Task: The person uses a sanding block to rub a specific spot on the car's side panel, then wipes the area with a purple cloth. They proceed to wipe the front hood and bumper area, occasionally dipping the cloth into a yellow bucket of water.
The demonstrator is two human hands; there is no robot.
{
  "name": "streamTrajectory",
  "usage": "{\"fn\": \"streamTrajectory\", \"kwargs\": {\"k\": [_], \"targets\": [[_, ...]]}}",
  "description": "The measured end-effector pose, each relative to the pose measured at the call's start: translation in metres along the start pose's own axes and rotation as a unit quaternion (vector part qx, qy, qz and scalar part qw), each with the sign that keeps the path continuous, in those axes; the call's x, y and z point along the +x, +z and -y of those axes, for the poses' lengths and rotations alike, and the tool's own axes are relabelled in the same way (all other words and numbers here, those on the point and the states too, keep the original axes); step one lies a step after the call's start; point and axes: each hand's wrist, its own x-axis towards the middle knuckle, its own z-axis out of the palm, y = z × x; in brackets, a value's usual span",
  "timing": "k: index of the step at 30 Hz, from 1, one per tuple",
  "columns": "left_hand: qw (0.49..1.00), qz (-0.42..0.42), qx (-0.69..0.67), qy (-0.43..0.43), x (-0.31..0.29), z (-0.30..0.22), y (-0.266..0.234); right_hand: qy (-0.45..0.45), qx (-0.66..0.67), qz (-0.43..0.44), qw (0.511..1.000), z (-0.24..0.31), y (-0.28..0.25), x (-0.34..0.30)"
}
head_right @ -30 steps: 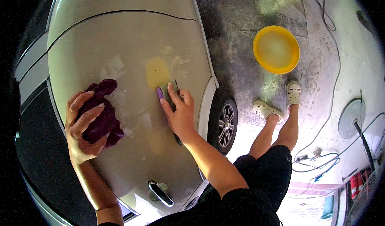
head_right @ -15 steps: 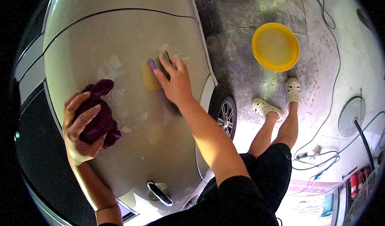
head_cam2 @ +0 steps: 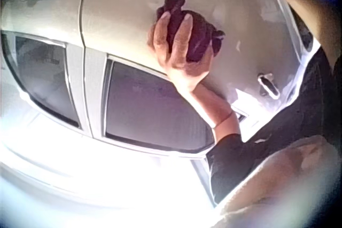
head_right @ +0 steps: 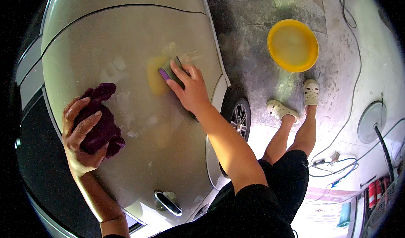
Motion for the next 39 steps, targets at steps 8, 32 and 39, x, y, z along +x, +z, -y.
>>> {"fn": "streamTrajectory", "kwargs": {"k": [8, 32, 39], "targets": [[1.000, 0.009, -0.010, 0.006, 0.002, 0.001, 0.001, -0.064, 0.003, -0.042, 0.997, 0.024, 0.007, 0.051], [1.000, 0.025, 0.002, -0.001, -0.001, 0.001, -0.003, 0.026, 0.021, 0.039, 0.999, 0.013, -0.008, -0.009], [1.000, 0.006, -0.006, -0.002, 0.001, 0.001, 0.001, 0.012, -0.049, 0.006, 0.999, 0.019, -0.007, 0.053]]}}
